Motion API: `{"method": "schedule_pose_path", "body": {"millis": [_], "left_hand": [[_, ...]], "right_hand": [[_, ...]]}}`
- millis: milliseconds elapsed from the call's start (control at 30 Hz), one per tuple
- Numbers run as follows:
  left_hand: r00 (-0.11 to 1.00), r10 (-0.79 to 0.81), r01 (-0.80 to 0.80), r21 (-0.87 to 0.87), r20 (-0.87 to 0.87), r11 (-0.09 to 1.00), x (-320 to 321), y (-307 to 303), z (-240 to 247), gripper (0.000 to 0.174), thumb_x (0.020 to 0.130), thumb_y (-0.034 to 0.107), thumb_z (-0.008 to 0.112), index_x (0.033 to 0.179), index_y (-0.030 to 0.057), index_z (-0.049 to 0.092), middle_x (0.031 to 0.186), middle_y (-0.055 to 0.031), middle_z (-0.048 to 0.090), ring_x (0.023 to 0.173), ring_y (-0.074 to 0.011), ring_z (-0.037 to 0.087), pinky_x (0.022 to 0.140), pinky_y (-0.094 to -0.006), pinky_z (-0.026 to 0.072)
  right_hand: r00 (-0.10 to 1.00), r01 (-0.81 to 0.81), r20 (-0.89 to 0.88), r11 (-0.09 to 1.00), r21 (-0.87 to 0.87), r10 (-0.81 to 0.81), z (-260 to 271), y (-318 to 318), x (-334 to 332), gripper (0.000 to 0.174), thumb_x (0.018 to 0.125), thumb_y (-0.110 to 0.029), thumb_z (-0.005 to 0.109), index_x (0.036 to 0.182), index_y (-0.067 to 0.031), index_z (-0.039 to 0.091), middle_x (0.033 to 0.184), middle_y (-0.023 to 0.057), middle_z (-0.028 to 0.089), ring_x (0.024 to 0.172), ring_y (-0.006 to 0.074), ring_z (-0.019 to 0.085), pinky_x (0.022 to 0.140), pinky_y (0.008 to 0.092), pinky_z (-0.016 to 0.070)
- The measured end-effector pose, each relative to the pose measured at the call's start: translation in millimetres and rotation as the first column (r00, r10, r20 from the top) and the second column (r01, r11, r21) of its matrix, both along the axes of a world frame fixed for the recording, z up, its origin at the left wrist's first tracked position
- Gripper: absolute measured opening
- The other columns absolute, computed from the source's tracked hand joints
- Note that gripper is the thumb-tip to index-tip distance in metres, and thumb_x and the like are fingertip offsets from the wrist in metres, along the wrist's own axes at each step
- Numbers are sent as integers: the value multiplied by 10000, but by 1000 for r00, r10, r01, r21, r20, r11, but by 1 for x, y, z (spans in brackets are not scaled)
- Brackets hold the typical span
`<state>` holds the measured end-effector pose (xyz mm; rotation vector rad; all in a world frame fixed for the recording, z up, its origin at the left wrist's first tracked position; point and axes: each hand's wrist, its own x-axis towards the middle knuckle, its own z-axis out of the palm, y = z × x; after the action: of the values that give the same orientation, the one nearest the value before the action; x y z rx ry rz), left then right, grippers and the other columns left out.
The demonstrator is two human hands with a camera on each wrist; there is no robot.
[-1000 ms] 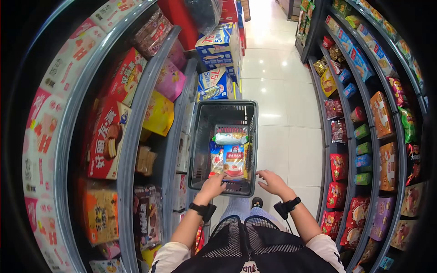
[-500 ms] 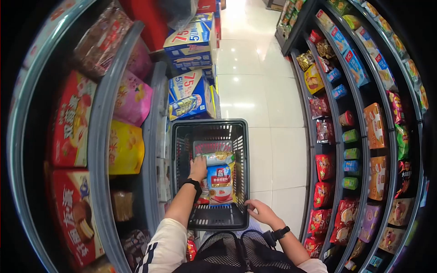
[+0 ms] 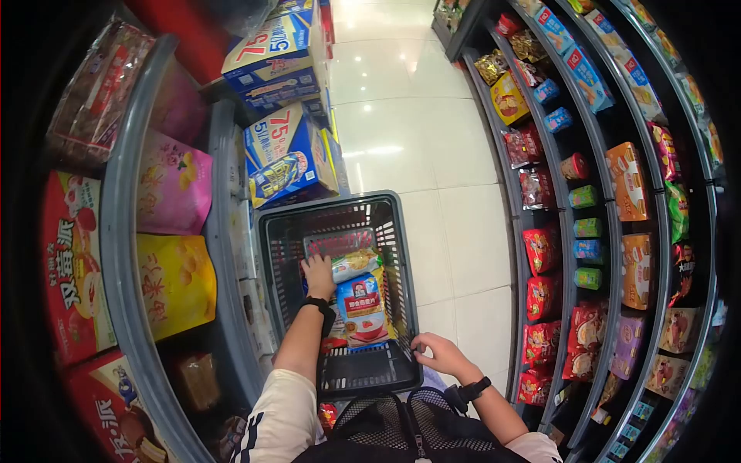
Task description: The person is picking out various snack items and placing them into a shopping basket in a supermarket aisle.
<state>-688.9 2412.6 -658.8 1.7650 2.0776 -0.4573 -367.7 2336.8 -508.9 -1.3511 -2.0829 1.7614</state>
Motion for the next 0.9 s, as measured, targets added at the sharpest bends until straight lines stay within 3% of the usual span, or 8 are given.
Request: {"method": "schedule_pose_path", "body": {"millis": [100,167,200,300,333,533,667,900], "left_hand": [[999,32,-33,36,41,999,2,-12,24,758,484,230,868,1138,81,515,1139,-148,496,1085,-316,521,981,-493,364],[937,280,-291,26,208,956,2,-23,40,774,459,252,866,1113,30,516,1096,-171,484,1005,-347,566,858,-441,474],[930,298,-322,83,214,943,3,-32,50,779,465,240,863,1120,17,506,1093,-181,471,939,-369,587,762,-424,517],[908,351,-384,119,229,916,8,-62,93,793,465,223,861,1138,18,496,1084,-183,471,942,-374,582,778,-441,513],[890,379,-416,115,254,902,14,-72,117,699,493,195,846,1077,31,497,1085,-170,469,973,-359,571,810,-426,492],[853,387,-498,321,351,805,50,-167,197,742,497,138,814,1158,29,497,1058,-163,477,960,-373,555,806,-431,475],[851,379,-510,401,364,761,88,-236,234,699,536,95,771,1179,27,503,1065,-157,487,977,-373,539,841,-437,448],[860,398,-510,527,320,679,184,-333,298,637,564,85,746,1164,77,533,1073,-133,500,979,-351,543,835,-424,447]], "right_hand": [[997,-55,47,998,2,55,4,-2,3,180,774,-100,639,942,-65,581,806,74,582,750,220,590,718,340,485],[995,-73,72,997,4,72,4,-4,2,166,766,-94,643,913,-59,573,800,79,583,733,218,590,698,343,484],[994,-79,77,997,4,79,4,-5,2,171,763,-91,646,907,-54,561,799,82,583,726,215,588,690,342,483],[996,-80,51,996,37,78,4,-12,3,218,773,-142,635,965,-91,549,727,94,549,717,275,572,647,395,461],[995,-97,40,994,43,95,6,-13,4,218,773,-142,635,965,-91,549,727,94,549,717,275,572,647,395,461],[975,-222,73,959,175,212,25,-25,11,189,827,-141,608,994,-84,541,833,129,616,786,311,611,668,407,480],[946,-323,69,894,309,318,37,-40,32,234,840,-134,610,1060,-67,569,850,110,616,789,276,610,702,376,488],[958,-246,-111,956,160,265,71,-78,80,277,921,-175,542,1175,-67,519,885,124,646,833,251,632,740,351,490]]}}
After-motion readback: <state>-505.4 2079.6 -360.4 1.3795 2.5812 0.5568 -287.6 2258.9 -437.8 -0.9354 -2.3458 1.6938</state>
